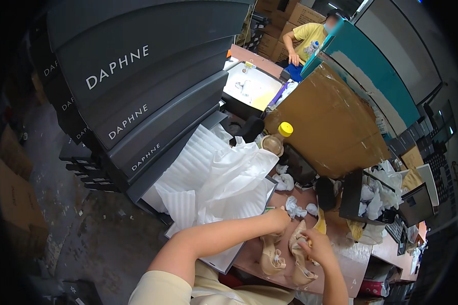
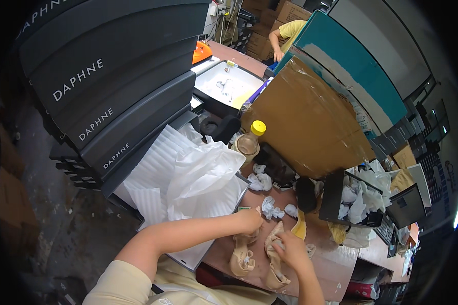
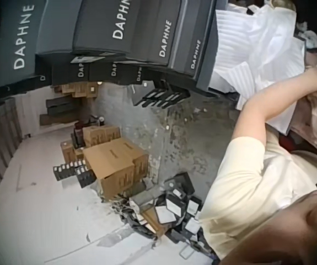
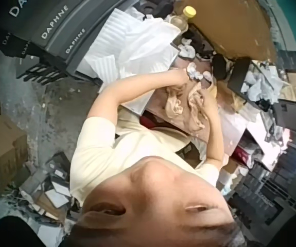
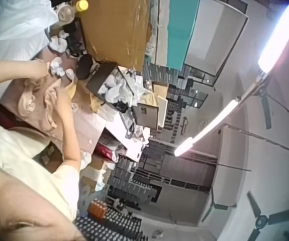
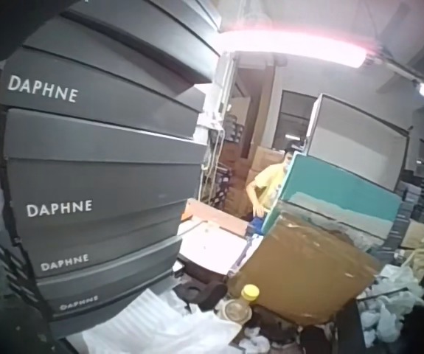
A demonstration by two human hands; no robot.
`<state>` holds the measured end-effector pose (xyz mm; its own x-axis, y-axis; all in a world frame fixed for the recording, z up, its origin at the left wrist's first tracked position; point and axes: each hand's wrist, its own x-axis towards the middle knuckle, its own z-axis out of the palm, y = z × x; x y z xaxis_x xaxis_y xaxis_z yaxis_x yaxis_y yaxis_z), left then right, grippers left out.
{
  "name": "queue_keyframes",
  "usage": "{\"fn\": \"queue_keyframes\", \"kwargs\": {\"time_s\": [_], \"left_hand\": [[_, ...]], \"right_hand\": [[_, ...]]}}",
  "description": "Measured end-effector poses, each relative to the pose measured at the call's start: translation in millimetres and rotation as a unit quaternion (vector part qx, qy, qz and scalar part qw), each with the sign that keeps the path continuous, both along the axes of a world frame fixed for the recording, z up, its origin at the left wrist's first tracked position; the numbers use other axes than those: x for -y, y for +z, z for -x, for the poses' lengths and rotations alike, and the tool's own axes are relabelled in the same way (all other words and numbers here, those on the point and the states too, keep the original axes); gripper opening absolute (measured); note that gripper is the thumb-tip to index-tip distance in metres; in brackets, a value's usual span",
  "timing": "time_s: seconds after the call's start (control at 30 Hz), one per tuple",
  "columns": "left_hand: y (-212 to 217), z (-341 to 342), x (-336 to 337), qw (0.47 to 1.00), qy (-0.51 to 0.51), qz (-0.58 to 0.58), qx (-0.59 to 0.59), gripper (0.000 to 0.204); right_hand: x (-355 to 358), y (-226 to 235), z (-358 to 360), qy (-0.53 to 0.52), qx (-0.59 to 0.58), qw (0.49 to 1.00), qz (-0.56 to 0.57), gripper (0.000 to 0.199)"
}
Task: Inspecting and packing women's high-heeled shoes into boxes at a quality control or shipping station.
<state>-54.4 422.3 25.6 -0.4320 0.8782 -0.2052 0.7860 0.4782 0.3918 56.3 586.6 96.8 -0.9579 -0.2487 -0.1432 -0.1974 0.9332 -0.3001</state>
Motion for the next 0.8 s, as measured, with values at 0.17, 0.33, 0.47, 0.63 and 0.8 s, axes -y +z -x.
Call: {"fn": "queue_keyframes", "kwargs": {"time_s": [0.17,0.33,0.47,0.63,0.8], "left_hand": [[-1,12,-8,0.999,-0.051,0.017,-0.001,0.035],[-15,-16,-2,0.988,-0.021,-0.038,-0.145,0.023],[5,-3,4,0.999,-0.003,-0.033,-0.013,0.020],[-5,-4,-5,0.997,0.023,-0.060,-0.049,0.016],[4,-9,5,0.999,0.002,-0.023,-0.044,0.023]], "right_hand": [[-38,-20,-45,-0.120,0.071,0.986,0.088,0.041],[-40,-55,-48,-0.084,-0.084,0.993,0.011,0.037],[-34,-54,-40,-0.100,-0.111,0.988,0.050,0.038],[-43,-66,-37,-0.113,-0.115,0.983,0.082,0.039],[-36,-67,-43,-0.116,-0.135,0.984,0.004,0.040]]}}
